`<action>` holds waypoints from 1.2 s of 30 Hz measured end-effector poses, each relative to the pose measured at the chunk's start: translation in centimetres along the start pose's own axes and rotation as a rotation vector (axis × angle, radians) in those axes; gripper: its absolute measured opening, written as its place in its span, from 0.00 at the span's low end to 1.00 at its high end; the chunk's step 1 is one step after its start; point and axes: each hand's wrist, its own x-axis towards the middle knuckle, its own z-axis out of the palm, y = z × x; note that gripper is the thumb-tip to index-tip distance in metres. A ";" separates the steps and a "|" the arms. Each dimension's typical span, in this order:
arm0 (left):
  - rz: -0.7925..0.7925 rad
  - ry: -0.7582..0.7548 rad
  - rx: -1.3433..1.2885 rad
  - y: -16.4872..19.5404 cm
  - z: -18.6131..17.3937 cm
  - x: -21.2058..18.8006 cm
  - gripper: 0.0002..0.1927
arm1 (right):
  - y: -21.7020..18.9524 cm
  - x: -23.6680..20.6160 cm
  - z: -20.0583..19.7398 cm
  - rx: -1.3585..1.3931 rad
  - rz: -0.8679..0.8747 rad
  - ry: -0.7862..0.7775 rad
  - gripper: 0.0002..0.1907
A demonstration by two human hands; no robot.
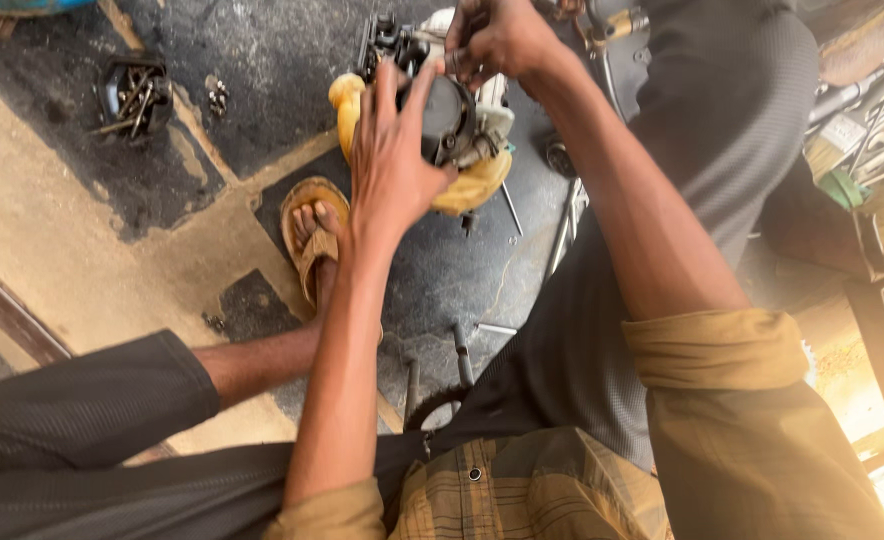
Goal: The person assembles a small engine by hand, using a screwdriver to tighten bolts and a wrench to secure a red cover. The person handles the engine block, a red cover, and various tools while sitting on the floor.
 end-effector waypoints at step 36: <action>0.329 -0.113 0.587 2.9 -2.3 6.1 0.07 | 9.5 -10.3 8.9 -0.338 0.402 0.778 0.14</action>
